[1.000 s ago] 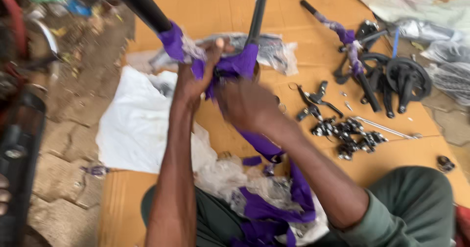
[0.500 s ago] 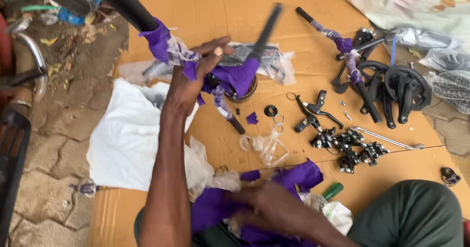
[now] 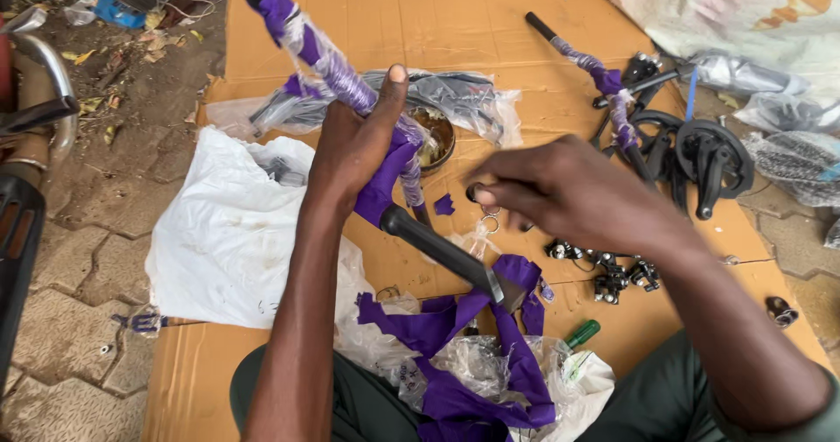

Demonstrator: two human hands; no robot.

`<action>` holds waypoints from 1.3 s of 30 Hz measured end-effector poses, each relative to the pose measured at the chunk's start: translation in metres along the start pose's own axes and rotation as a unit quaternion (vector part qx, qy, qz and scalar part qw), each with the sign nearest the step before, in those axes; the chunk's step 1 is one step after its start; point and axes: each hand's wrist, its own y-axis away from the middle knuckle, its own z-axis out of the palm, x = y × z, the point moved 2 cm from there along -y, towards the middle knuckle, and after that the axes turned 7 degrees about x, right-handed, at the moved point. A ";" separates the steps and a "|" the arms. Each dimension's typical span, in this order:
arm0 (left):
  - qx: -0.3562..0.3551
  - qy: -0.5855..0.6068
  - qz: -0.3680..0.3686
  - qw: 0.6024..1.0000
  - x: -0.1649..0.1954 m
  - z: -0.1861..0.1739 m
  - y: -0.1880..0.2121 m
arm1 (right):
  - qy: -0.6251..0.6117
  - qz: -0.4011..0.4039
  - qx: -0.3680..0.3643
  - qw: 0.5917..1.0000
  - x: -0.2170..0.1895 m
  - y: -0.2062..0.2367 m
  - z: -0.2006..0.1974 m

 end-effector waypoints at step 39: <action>-0.061 0.028 0.104 0.992 0.005 -0.094 -0.125 | 0.040 -0.141 0.314 0.938 -0.002 -0.098 0.148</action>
